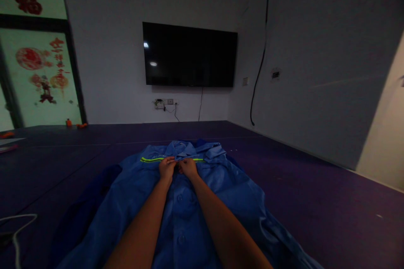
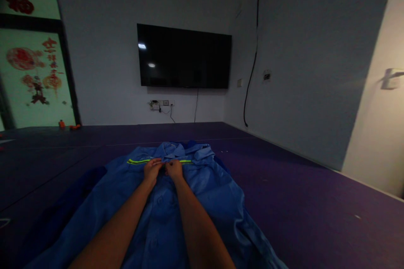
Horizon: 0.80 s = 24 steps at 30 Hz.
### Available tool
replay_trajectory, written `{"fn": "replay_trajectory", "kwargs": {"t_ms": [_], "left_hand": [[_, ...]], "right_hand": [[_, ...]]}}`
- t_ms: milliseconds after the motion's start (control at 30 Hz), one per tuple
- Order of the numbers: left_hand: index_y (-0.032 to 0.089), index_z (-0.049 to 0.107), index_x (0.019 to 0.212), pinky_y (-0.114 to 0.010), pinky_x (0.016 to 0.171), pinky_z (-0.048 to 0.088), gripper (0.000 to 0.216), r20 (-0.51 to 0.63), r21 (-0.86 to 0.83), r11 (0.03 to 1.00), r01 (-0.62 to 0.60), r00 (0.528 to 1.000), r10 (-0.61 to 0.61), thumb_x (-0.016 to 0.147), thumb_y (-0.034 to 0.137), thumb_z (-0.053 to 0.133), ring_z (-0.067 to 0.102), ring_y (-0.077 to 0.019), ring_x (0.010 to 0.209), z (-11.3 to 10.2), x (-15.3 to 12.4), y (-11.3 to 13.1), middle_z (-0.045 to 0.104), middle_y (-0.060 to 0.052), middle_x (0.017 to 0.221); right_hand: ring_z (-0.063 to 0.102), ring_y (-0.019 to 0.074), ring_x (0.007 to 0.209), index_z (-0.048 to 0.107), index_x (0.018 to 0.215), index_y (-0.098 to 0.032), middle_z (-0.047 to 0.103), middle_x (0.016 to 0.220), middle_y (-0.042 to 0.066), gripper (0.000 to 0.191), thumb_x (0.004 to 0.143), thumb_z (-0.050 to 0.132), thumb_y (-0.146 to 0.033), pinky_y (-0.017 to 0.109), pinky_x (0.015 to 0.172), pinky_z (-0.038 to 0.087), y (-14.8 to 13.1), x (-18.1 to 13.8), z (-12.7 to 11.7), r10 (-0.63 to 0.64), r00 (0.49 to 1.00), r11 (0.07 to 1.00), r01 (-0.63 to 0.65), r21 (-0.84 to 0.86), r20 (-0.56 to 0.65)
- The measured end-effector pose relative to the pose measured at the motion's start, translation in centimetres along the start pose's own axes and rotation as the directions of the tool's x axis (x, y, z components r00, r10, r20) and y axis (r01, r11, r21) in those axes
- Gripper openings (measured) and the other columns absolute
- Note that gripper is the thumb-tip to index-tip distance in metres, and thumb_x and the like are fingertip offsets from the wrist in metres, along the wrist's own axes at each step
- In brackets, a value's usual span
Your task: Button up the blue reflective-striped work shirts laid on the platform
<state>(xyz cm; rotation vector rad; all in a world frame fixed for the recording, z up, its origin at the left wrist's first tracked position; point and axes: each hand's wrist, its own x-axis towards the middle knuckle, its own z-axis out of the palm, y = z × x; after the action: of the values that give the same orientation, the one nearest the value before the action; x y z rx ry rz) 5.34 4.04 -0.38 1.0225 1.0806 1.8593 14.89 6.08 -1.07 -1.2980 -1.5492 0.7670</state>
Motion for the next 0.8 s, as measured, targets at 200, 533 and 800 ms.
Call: {"fn": "replay_trajectory", "kwargs": {"t_ms": [200,533,800], "left_hand": [[0.013,0.061,0.069,-0.025,0.059,0.046,0.019,0.014,0.006,1.000,-0.012,1.000,0.012,0.050,0.013,0.064,0.057,-0.0114,0.051,-0.01,0.00,0.11,0.060,0.003,0.052],[0.013,0.061,0.073,-0.025,0.061,0.047,0.021,0.070,0.049,0.997,-0.053,0.996,0.049,0.053,0.015,0.065,0.060,-0.0126,0.056,-0.17,0.14,-0.04,0.061,0.001,0.057],[0.013,0.061,0.085,-0.024,0.060,0.048,0.026,0.140,0.146,0.981,-0.129,0.984,0.109,0.059,0.012,0.059,0.062,-0.0136,0.060,-0.03,-0.06,-0.05,0.065,-0.002,0.066]], "right_hand": [[0.058,0.0129,0.045,0.058,0.057,-0.013,0.061,0.049,0.003,0.025,0.077,0.046,-0.020,0.018,0.042,0.042,-0.06,-0.03,-0.02,0.002,1.000,1.000,-0.003,-0.007,-0.007],[0.057,0.0120,0.044,0.060,0.060,-0.013,0.062,0.051,0.003,0.027,0.079,0.043,-0.021,0.017,0.042,0.043,0.26,0.02,0.14,-0.012,1.000,1.000,0.012,-0.006,-0.007],[0.056,0.0122,0.044,0.061,0.060,-0.013,0.060,0.049,0.002,0.028,0.078,0.041,-0.021,0.018,0.042,0.041,0.64,0.29,0.16,-0.070,0.997,0.996,0.069,-0.055,-0.021]]}}
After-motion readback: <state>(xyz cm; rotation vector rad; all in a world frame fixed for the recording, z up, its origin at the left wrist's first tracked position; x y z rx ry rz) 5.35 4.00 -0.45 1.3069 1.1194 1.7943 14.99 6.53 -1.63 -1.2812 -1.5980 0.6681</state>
